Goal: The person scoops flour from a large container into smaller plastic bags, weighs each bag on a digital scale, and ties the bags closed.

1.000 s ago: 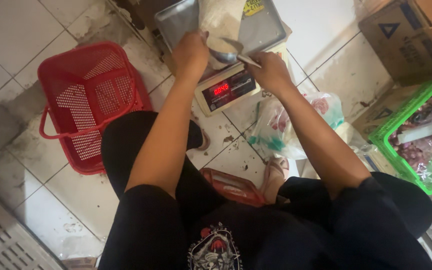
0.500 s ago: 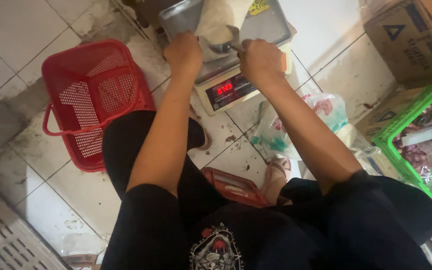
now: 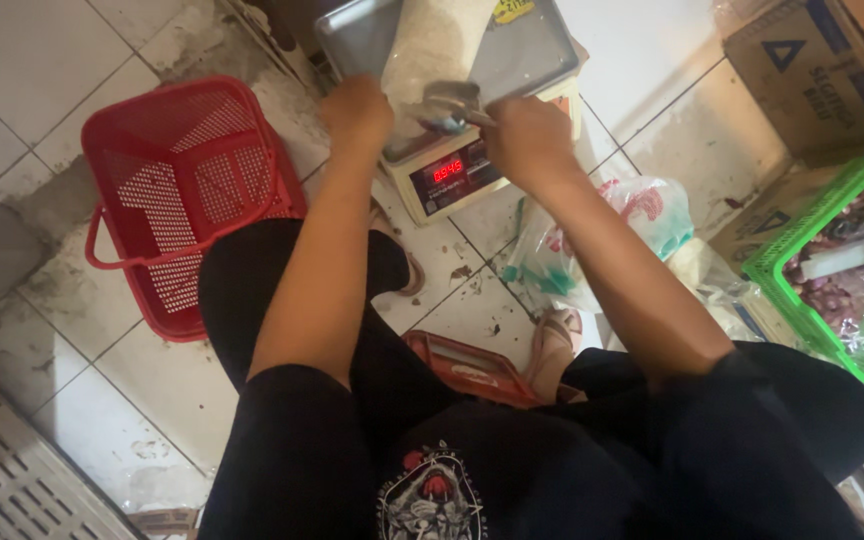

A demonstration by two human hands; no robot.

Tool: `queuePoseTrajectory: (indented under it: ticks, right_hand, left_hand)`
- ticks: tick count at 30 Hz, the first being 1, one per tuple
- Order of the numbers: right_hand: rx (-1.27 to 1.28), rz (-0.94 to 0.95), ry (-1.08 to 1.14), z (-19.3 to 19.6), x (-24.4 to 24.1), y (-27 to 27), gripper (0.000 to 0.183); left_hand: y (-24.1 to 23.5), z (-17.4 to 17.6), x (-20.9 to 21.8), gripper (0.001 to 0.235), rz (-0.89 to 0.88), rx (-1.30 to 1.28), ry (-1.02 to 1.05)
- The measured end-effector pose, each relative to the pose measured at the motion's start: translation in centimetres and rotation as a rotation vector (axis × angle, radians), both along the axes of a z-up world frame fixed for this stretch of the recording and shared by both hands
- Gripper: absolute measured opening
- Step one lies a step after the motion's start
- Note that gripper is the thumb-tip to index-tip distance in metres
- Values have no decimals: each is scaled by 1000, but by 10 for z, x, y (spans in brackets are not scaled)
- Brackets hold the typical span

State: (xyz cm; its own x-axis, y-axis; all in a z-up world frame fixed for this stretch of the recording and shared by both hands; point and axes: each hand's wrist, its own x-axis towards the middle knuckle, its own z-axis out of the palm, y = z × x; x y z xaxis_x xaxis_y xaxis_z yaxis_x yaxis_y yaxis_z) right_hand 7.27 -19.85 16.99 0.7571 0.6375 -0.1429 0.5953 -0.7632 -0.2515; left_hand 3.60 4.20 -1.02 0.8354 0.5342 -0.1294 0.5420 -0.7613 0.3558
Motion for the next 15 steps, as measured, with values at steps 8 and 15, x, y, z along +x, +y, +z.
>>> queuePoseTrajectory:
  ticks: [8, 15]
  right_hand:
    - [167, -115, 330, 10, -6, -61, 23]
    - [557, -114, 529, -28, -12, -116, 35]
  left_hand:
    - [2, 3, -9, 22, -2, -6, 93]
    - [-15, 36, -9, 36, -80, 81, 78]
